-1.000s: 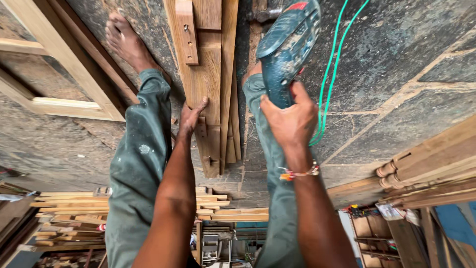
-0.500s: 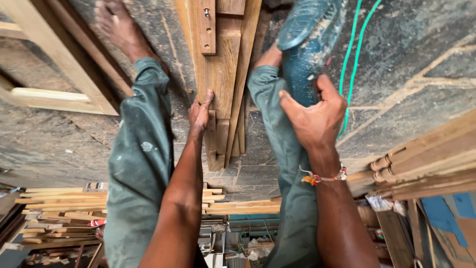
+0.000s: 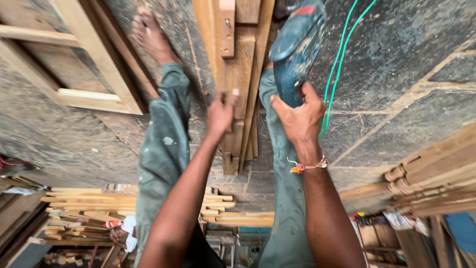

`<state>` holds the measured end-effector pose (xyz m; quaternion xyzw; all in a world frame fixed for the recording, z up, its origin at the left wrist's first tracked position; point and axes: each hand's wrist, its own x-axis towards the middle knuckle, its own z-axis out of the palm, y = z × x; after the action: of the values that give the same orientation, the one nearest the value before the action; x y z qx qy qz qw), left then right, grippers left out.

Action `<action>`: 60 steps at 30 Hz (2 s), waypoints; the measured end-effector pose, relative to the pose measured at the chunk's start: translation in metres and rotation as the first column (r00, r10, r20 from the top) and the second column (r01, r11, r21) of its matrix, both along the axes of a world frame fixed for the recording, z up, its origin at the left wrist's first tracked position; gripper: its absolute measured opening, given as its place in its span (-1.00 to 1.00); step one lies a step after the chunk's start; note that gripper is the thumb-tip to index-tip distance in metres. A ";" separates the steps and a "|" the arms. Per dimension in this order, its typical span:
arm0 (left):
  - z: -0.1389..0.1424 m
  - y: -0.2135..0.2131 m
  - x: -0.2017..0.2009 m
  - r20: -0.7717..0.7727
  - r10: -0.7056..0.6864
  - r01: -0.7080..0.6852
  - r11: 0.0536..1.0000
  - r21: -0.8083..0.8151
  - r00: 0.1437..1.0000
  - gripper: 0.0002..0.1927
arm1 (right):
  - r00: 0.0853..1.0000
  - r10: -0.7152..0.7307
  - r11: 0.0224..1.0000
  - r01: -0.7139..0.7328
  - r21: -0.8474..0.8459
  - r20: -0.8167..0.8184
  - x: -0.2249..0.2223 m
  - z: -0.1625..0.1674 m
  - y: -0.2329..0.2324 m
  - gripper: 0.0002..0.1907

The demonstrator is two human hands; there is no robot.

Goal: The person uses a corded power drill to make holes in small wooden blocks attached to a larger wooden frame. They are sitting on the floor and use their bare feet to hold the wood steady while drilling.

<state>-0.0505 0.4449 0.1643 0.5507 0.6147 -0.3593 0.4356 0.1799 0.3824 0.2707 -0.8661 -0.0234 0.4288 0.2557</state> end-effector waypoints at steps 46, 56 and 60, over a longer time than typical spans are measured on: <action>0.111 0.118 0.139 0.140 0.592 -0.545 0.794 -0.270 0.794 0.06 | 0.912 0.400 0.906 -0.377 -0.192 0.095 -0.055 0.084 0.057 -0.78; 0.121 0.126 0.161 0.086 0.572 -0.535 0.803 -0.264 0.816 0.24 | 0.878 0.465 0.872 -0.432 -0.230 0.116 -0.034 0.084 0.058 -0.72; 0.121 0.125 0.164 0.147 0.655 -0.607 0.747 -0.270 0.741 0.20 | 0.852 0.514 0.841 -0.477 -0.253 0.101 -0.025 0.086 0.059 -0.68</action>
<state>0.1136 0.5697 0.2856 0.2988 0.6697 -0.1838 0.6545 0.1553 0.4418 0.3568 -0.8855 -0.2208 0.4073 0.0361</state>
